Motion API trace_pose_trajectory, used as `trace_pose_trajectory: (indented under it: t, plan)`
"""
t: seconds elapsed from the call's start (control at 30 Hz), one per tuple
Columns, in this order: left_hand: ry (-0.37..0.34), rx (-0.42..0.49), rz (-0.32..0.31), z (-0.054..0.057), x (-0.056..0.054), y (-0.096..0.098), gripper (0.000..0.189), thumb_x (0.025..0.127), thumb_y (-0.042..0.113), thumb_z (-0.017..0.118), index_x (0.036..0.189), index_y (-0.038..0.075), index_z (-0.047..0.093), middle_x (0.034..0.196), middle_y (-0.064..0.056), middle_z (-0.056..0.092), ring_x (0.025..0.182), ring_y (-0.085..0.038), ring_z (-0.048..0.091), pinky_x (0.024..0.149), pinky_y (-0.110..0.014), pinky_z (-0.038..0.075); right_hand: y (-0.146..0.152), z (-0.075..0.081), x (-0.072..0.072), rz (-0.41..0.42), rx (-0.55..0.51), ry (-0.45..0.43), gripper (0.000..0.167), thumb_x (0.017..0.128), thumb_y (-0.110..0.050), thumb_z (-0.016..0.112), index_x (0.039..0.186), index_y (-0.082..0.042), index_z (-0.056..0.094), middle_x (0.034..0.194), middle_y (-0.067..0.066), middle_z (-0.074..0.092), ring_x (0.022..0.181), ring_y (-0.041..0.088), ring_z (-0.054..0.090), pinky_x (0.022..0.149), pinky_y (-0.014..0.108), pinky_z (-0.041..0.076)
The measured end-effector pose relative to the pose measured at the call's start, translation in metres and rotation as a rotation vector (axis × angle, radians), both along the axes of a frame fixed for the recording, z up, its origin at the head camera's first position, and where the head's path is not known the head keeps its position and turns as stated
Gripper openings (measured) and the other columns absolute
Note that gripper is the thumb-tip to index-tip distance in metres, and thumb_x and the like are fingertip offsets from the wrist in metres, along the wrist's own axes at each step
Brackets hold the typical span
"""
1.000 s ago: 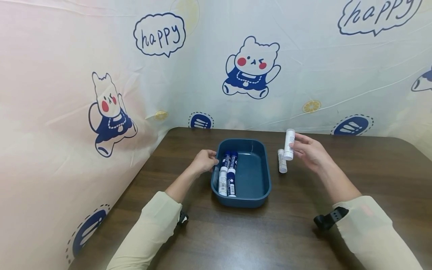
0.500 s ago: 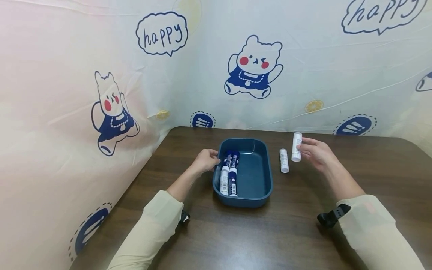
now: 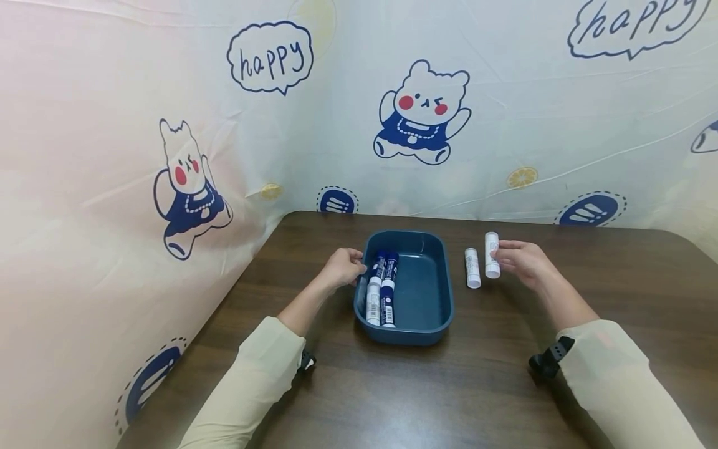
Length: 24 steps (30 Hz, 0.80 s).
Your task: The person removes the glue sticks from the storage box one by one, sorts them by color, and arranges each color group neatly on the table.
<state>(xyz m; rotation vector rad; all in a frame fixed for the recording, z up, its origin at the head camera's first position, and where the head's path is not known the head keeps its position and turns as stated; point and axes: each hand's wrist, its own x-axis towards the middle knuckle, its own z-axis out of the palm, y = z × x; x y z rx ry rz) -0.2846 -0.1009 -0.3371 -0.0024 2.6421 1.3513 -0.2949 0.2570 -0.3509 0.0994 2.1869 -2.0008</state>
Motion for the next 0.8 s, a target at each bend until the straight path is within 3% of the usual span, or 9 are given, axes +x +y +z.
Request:
trace_pose_trajectory:
  t: [0.13, 0.33, 0.8]
  plan:
    - [-0.005, 0.001, -0.003, 0.0, 0.0, 0.0, 0.04, 0.092, 0.007, 0.055, 0.13, -0.003, 0.047, 0.079, -0.007, 0.049, 0.077, -0.021, 0.055, 0.067, -0.029, 0.05, 0.001, -0.003, -0.001, 0.007, 0.027, -0.015, 0.063, 0.09, -0.002, 0.054, 0.138, 0.015, 0.019, 0.096, 0.002, 0.05, 0.076, -0.001, 0.056, 0.075, 0.017, 0.048]
    - [-0.015, 0.006, -0.003, 0.0, 0.0, 0.0, 0.04, 0.092, 0.007, 0.054, 0.13, -0.003, 0.047, 0.078, -0.007, 0.048, 0.078, -0.022, 0.055, 0.067, -0.029, 0.05, 0.002, -0.007, -0.001, 0.027, 0.089, -0.047, 0.062, 0.09, -0.004, 0.055, 0.138, 0.015, 0.02, 0.111, 0.014, 0.046, 0.077, -0.001, 0.055, 0.075, 0.017, 0.048]
    - [-0.025, 0.006, 0.011, 0.001, 0.002, 0.001, 0.04, 0.092, 0.008, 0.054, 0.131, -0.001, 0.048, 0.105, -0.014, 0.055, 0.081, -0.023, 0.056, 0.072, -0.032, 0.051, 0.001, -0.012, -0.006, 0.043, 0.199, -0.061, 0.062, 0.089, -0.004, 0.056, 0.135, 0.019, 0.022, 0.097, 0.008, 0.053, 0.074, 0.002, 0.055, 0.073, 0.019, 0.05]
